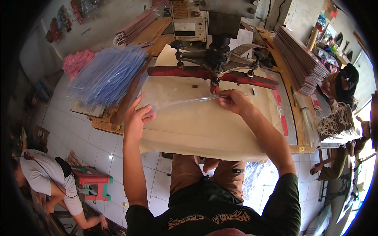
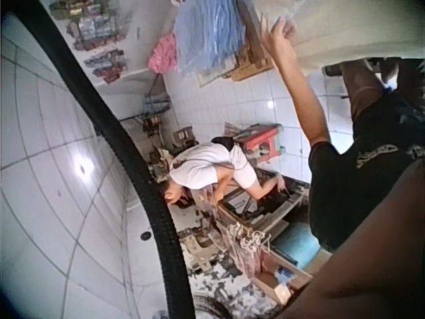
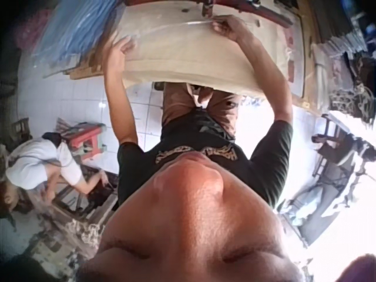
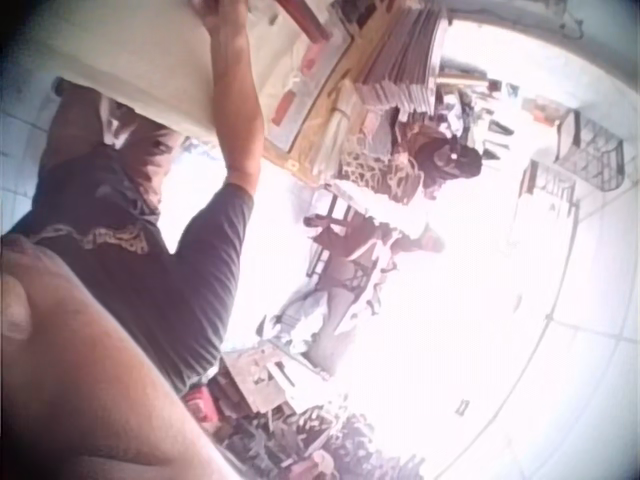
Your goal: The person positions a clear plastic sheet and a white handle under the arm of a heat sealing machine, presses down to fuse them together, and removes the finished plastic bag.
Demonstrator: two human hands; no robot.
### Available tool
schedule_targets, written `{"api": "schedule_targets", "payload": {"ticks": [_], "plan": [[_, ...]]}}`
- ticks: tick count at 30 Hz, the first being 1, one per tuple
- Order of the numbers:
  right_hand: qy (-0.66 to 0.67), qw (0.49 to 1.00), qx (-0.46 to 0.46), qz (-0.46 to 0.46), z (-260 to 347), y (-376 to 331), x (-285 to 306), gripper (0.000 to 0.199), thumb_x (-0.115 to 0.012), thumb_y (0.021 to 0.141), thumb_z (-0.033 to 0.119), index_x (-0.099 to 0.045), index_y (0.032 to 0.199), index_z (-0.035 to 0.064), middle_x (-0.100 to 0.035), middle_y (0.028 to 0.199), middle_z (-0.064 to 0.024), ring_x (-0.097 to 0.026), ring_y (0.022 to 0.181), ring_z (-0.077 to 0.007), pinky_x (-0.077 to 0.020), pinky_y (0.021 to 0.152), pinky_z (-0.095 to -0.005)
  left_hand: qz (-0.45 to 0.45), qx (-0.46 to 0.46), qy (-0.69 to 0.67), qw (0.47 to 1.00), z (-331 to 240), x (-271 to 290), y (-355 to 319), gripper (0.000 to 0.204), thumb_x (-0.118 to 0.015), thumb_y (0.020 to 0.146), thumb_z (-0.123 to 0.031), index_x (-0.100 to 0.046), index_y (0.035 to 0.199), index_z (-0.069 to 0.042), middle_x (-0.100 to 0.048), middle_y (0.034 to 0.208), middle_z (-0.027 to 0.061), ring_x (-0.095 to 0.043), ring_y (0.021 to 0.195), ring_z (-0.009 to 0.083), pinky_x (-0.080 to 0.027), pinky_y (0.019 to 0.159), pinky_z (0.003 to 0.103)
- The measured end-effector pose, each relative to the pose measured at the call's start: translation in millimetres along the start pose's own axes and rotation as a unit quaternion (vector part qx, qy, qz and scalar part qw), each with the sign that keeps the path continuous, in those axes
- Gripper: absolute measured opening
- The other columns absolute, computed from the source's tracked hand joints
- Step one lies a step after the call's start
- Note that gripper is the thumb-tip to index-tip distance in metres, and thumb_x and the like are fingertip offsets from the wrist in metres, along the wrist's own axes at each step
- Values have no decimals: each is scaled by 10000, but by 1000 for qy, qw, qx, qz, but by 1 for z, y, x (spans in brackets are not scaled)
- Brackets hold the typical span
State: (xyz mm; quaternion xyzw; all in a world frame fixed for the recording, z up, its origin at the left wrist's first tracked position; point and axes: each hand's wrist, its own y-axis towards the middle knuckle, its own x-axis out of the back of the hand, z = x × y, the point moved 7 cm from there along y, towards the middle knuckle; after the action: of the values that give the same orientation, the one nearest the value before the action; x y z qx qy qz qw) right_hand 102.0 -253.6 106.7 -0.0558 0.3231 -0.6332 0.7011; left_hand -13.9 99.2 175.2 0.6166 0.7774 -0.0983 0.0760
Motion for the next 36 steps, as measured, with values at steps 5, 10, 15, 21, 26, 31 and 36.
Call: {"api": "schedule_targets", "payload": {"ticks": [5, 10, 15, 21, 26, 31, 36], "plan": [[-16, 999, 45, -5, 12, -9, 13, 148, -539, 936, 21, -599, 1056, -42, -626, 921, -126, -664, 777, -205, -623, 705, -337, 47, 3, 24, 999, 10, -14, 19, 626, -654, 877, -29, -427, 1460, -15, -658, 819, 37, -682, 742, 149, -591, 708, 286], [5, 998, 62, -14, 12, -8, 14, 129, -555, 960, 44, -599, 1064, -17, -618, 937, -95, -662, 800, -207, -629, 704, -343, 38, 2, 43, 998, 17, -15, 30, 623, -652, 880, -24, -440, 1465, -48, -672, 854, 42, -679, 773, 143, -583, 715, 281], [3, 998, 55, -2, 7, 5, 8, 111, -551, 975, 46, -599, 1066, 4, -618, 959, -85, -662, 818, -204, -633, 727, -363, 17, 0, 62, 998, 18, -6, 42, 605, -648, 891, -31, -455, 1463, -75, -672, 913, 38, -665, 786, 133, -570, 707, 273], [-9, 997, 71, -16, 5, 7, -8, 119, -554, 987, 80, -598, 1079, 18, -636, 935, -81, -663, 784, -197, -632, 683, -345, -4, -4, 100, 995, 16, 1, 51, 587, -647, 907, -49, -467, 1463, -109, -665, 942, 25, -654, 806, 127, -560, 688, 274], [-27, 998, 59, -19, 7, 26, 1, 159, -542, 993, 97, -596, 1116, 12, -649, 919, -91, -670, 757, -206, -630, 673, -364, -3, 2, 105, 994, 24, -3, 70, 592, -651, 911, -61, -463, 1468, -129, -664, 963, 33, -653, 810, 132, -558, 667, 275], [38, 992, 70, -94, 14, 12, 9, 213, -481, 997, 69, -565, 1154, -48, -638, 944, -147, -674, 769, -242, -632, 693, -391, 26, 30, 129, 991, 34, -18, 85, 634, -662, 906, -68, -420, 1491, -110, -668, 937, 58, -647, 735, 133, -554, 614, 279], [102, 986, 106, -85, 19, 0, 24, 266, -413, 988, 24, -499, 1184, -133, -587, 1069, -226, -662, 892, -306, -622, 795, -435, 52, 42, 132, 989, 42, -33, 100, 641, -667, 895, -65, -413, 1483, -65, -689, 910, 91, -617, 629, 118, -539, 564, 264]]}}
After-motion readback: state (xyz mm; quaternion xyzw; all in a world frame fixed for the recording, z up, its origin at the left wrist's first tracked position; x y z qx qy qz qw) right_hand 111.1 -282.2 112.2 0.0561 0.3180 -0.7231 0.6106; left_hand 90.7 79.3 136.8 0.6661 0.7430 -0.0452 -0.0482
